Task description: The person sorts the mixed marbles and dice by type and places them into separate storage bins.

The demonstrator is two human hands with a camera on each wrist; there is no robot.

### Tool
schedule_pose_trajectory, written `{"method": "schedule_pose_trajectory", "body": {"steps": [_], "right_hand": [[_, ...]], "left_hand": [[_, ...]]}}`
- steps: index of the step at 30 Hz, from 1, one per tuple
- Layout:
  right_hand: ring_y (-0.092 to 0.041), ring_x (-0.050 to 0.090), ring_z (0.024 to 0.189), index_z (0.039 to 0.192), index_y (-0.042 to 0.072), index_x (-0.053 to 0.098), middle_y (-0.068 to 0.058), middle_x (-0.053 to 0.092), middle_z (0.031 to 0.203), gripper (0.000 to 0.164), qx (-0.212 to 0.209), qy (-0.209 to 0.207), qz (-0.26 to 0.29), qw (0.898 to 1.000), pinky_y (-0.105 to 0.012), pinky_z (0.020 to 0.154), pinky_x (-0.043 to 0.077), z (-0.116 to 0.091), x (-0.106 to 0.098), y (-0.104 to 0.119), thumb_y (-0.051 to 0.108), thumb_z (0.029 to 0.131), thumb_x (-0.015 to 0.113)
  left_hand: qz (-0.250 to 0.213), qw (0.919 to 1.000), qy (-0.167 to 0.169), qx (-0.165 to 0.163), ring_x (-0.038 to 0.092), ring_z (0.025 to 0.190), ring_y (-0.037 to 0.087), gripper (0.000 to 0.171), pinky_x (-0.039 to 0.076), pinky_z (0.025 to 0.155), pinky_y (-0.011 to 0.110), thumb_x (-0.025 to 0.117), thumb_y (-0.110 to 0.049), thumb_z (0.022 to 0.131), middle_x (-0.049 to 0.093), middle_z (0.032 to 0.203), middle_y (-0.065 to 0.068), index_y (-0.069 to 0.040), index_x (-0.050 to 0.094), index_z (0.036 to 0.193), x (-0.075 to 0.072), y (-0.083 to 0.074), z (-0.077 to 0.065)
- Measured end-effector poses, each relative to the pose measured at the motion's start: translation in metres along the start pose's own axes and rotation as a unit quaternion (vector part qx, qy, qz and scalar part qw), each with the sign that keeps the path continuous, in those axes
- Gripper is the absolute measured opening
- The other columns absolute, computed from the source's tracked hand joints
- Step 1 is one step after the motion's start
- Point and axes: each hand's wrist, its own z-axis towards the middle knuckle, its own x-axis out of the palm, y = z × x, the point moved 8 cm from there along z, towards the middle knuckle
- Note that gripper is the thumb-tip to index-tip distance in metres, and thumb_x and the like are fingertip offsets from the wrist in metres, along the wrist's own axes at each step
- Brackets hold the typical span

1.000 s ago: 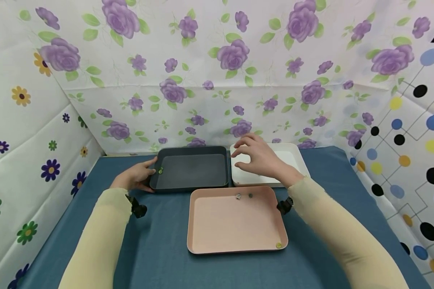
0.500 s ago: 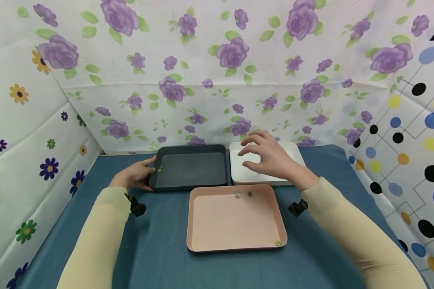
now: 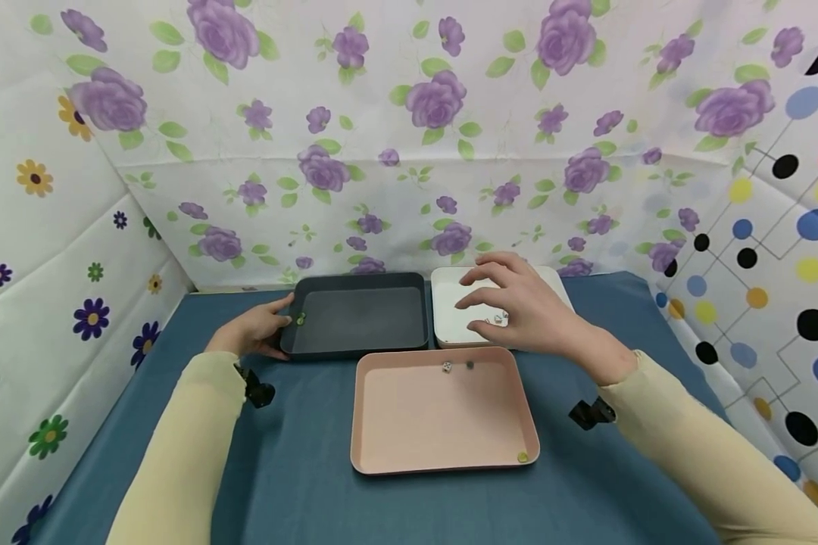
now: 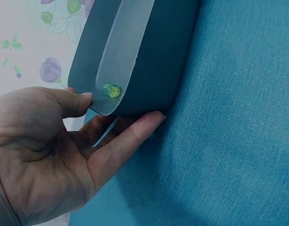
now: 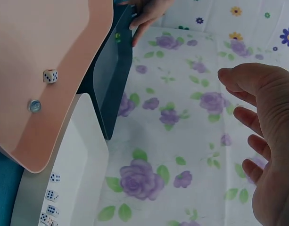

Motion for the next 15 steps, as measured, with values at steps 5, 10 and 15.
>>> {"method": "schedule_pose_trajectory", "body": {"steps": [5,10,15], "right_hand": [[-0.036,0.041,0.136,0.111,0.025,0.076,-0.007,0.061,0.129,0.029,-0.015,0.008,-0.013,1.000,-0.056,0.111,0.035,-0.006,-0.006,0.012,0.023,0.084,0.085],[-0.035,0.043,0.135,0.112,0.025,0.076,-0.007,0.062,0.128,0.030,-0.021,0.017,-0.022,0.999,-0.056,0.109,0.037,-0.013,-0.009,0.016,0.023,0.084,0.085],[-0.035,0.043,0.136,0.113,0.025,0.075,-0.006,0.062,0.129,0.031,-0.013,0.026,-0.029,0.999,-0.057,0.111,0.035,-0.022,-0.012,0.013,0.023,0.084,0.085]], "left_hand": [[0.004,1.0000,0.002,0.005,0.026,0.144,0.055,0.066,0.061,0.081,0.053,0.032,-0.018,0.115,-0.011,0.167,0.027,-0.041,-0.008,0.162,-0.001,0.001,0.000],[0.004,1.0000,0.003,0.003,0.028,0.144,0.054,0.066,0.061,0.083,0.053,0.033,-0.018,0.115,-0.011,0.167,0.026,-0.041,-0.007,0.162,-0.001,0.000,0.000],[0.004,1.0000,0.003,0.002,0.028,0.144,0.054,0.066,0.060,0.083,0.053,0.032,-0.017,0.115,-0.011,0.167,0.026,-0.041,-0.007,0.162,0.000,0.000,-0.001]]}}
